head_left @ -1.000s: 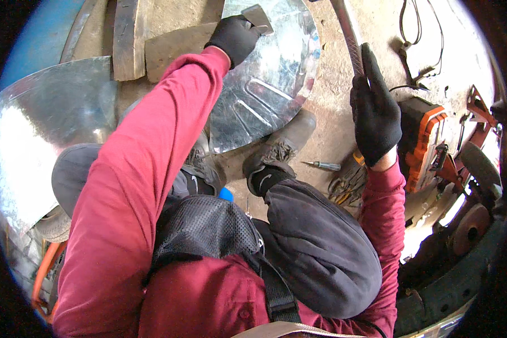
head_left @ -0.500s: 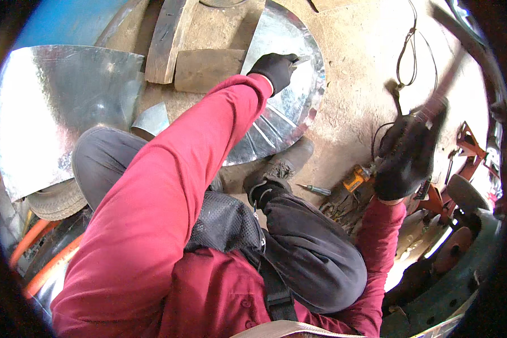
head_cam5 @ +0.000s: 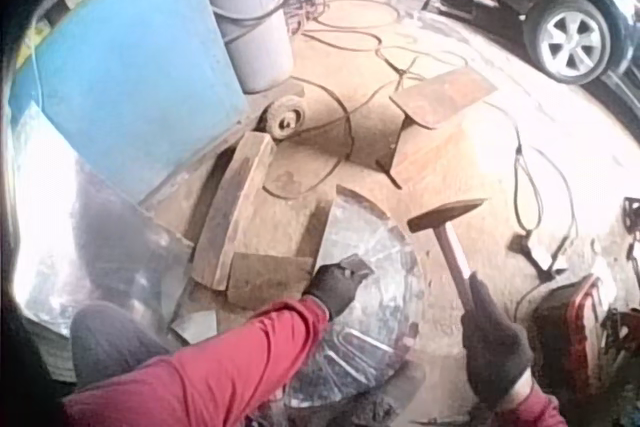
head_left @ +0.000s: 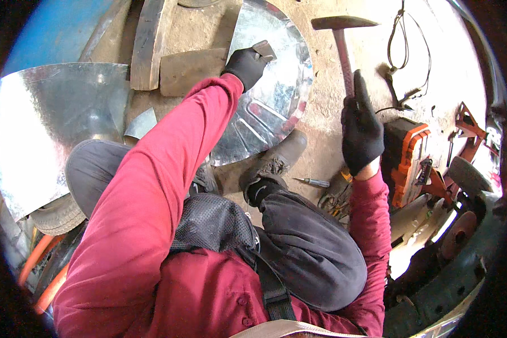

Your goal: The person uses a hammer and a metal chisel to shape a curved metal sheet. They repeatedly strike the chisel against the metal to create indentations and adjust the sheet's curvature.

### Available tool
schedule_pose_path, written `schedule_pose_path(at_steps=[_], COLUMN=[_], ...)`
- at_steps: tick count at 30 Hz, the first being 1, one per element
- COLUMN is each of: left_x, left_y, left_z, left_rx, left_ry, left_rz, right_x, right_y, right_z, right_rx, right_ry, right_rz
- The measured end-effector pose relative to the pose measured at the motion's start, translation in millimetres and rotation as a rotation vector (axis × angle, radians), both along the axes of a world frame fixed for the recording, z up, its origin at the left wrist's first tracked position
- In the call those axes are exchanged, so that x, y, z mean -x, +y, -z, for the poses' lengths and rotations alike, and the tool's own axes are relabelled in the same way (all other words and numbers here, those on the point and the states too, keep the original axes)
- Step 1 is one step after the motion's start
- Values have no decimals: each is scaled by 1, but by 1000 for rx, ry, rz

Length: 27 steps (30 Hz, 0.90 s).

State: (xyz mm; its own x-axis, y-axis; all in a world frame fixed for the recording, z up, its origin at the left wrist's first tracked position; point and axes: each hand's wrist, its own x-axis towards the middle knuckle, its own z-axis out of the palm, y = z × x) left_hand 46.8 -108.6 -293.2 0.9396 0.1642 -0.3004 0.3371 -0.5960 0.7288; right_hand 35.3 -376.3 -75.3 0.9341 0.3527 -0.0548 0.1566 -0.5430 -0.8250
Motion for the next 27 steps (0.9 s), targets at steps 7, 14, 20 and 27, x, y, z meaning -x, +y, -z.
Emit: schedule_pose_path(at_steps=[7, 14, 20, 27], left_x=[-17, -5, -2, -23], left_y=[-21, -8, -5, -31], left_z=[-57, -20, -13, -58], left_rx=[-100, -45, 86, -82], left_ry=[42, -22, -14, 106], left_rz=[113, 47, -52, 114], right_x=[0, -1, -11, -3], right_y=[-23, -1, 5, -31], right_z=[-2, 13, -11, 37], right_rx=[122, 273, -154, 307], right_ry=[-240, -163, -82, -262], right_rz=[24, -146, 55, -187])
